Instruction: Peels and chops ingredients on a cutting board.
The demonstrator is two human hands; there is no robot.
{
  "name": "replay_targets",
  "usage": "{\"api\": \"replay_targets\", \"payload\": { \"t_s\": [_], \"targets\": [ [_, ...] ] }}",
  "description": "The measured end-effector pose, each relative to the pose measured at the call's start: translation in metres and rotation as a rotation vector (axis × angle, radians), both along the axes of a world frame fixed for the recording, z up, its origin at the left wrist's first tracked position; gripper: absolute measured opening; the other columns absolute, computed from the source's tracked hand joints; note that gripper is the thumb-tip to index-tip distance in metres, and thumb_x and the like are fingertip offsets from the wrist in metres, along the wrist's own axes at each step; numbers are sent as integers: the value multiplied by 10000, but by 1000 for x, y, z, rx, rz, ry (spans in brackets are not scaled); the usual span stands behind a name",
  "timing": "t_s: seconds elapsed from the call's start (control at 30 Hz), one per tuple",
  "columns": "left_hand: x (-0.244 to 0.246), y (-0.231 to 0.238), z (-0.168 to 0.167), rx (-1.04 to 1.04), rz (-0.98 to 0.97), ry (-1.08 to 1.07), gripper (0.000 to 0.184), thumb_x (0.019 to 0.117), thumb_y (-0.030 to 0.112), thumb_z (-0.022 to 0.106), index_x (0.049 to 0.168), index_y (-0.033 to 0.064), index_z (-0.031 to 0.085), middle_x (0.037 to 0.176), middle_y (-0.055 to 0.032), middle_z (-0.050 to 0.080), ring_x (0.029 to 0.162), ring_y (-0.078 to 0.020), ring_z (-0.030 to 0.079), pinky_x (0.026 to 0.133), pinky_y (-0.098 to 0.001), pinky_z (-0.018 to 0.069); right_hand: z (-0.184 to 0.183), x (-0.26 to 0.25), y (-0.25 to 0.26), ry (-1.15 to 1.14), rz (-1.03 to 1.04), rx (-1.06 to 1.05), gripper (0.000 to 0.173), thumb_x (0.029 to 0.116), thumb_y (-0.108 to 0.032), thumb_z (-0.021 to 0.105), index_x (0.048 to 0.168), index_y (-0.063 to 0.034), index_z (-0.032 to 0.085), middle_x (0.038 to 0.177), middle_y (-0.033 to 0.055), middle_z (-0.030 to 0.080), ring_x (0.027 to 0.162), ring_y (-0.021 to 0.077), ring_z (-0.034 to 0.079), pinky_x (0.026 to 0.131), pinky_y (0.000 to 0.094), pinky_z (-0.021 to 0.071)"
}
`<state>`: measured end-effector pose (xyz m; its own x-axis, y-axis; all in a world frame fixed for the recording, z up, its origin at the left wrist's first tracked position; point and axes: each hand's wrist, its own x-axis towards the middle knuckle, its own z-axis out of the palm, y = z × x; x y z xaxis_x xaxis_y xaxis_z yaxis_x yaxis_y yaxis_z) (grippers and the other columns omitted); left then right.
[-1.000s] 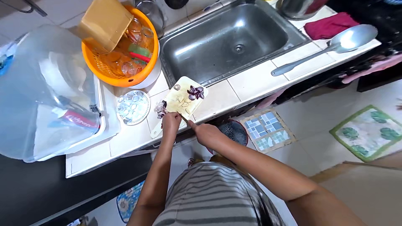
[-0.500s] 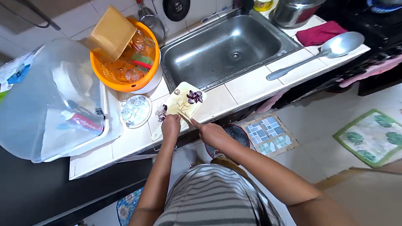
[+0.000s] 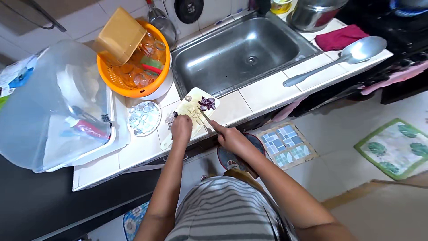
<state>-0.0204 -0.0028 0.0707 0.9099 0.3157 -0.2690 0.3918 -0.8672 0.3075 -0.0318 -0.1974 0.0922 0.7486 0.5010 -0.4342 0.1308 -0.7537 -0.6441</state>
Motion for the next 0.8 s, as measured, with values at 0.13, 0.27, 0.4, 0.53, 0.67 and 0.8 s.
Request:
{"api": "replay_targets", "payload": {
  "t_s": [0.13,0.27,0.4,0.53,0.67,0.8],
  "targets": [
    [-6,29,21,-6,131,-136,251,1013,179,614,1119,-23,719,1148,-275,682,1116,-457,645,952,-657,479,-5,-1,-11,-27,-49,60,562,1077,-85,424,1623,-162,314,1134,287,695,1040,438,677,949,562,495],
    [-6,48,27,27,203,-51,222,1013,137,613,1122,-34,702,1160,-284,672,1135,-452,634,971,-639,467,-5,-2,-13,15,-86,55,555,1082,-83,417,1622,-150,308,1147,292,684,1027,418,671,944,531,491],
    [-13,50,26,51,145,-152,346,1015,30,531,1343,2,637,1353,-274,597,1278,-440,565,1059,-599,442,-5,-4,-12,72,-107,58,540,1089,-88,399,1620,-127,303,1197,303,665,1037,410,663,954,509,487],
    [-22,32,21,-42,-8,-186,328,1022,99,583,1317,-28,647,1305,-279,625,1245,-443,587,1069,-590,441,-4,-4,-12,126,-124,66,530,1097,-101,377,1620,-117,297,1196,302,655,993,380,657,928,483,492],
    [-21,12,1,-66,-165,90,290,1005,87,602,1263,-13,688,1250,-257,666,1224,-428,609,1059,-582,450,-2,-4,-8,163,-135,60,518,1105,-116,364,1619,-125,302,1163,281,657,919,332,648,875,442,505],
    [-15,4,-12,-25,-171,133,279,1018,55,563,1258,-4,693,1258,-246,663,1233,-403,609,1072,-535,450,4,-3,-8,188,-142,57,507,1108,-132,347,1613,-107,311,1200,281,649,945,330,647,897,440,498]
  ]
}}
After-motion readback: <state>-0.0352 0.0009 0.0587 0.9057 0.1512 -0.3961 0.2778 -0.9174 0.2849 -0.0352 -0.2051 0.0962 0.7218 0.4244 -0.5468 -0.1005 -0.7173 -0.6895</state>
